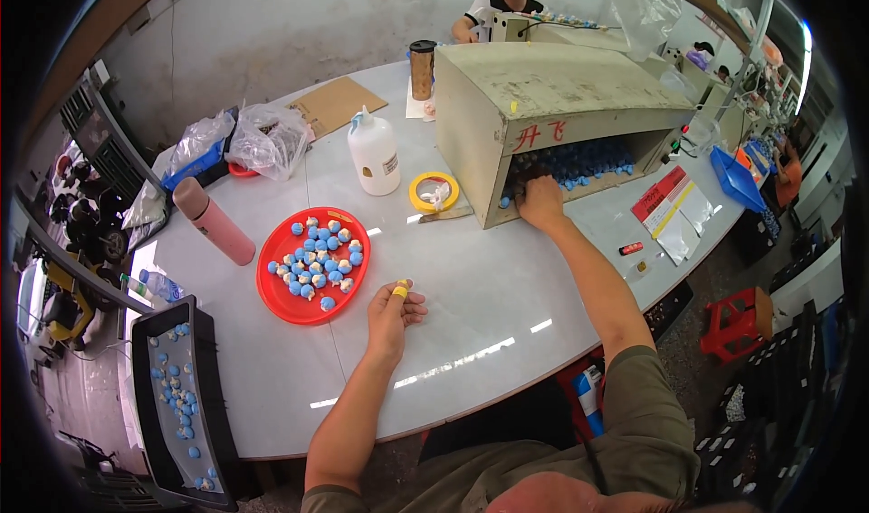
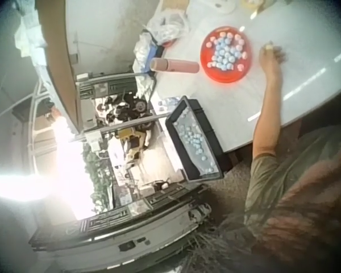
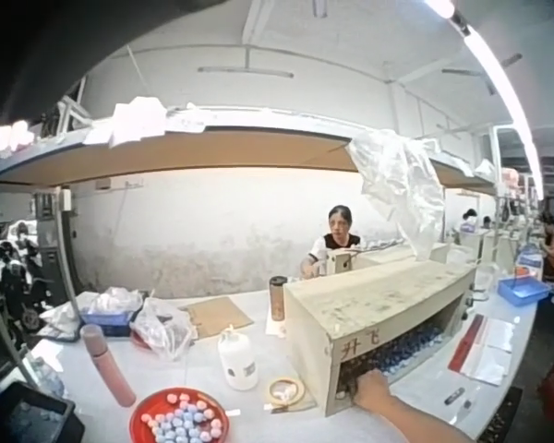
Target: The person assembles small blue and yellow toy components by hand, pressing them together to create assembled parts.
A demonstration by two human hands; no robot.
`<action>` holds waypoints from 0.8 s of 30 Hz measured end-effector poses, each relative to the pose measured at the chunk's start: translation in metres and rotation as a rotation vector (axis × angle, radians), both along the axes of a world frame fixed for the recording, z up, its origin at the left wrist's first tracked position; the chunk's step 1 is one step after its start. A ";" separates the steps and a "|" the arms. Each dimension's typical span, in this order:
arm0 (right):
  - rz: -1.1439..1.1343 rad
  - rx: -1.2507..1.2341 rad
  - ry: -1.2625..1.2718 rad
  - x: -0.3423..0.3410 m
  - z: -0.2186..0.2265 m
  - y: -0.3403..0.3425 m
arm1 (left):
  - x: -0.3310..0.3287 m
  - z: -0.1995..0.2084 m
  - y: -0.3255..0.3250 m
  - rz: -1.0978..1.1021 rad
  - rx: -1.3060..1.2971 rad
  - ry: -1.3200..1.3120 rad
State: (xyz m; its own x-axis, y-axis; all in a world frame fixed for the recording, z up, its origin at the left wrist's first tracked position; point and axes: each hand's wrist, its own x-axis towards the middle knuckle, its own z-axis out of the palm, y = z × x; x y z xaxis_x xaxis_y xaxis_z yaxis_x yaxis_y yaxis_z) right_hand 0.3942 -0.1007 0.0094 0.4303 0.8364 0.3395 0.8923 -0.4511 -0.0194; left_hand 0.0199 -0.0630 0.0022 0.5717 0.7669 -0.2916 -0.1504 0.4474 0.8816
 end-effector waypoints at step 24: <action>0.082 0.834 0.532 -0.157 -0.003 -0.150 | -0.001 0.006 -0.006 0.008 -0.131 -0.198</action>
State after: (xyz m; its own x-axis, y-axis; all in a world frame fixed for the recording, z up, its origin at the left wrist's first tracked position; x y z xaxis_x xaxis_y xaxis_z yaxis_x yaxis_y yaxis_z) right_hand 0.2369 -0.2504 0.0062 0.6492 0.4514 0.6123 0.7028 -0.0479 -0.7098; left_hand 0.0192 -0.0688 0.0083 0.6221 0.7343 -0.2717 -0.3185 0.5543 0.7689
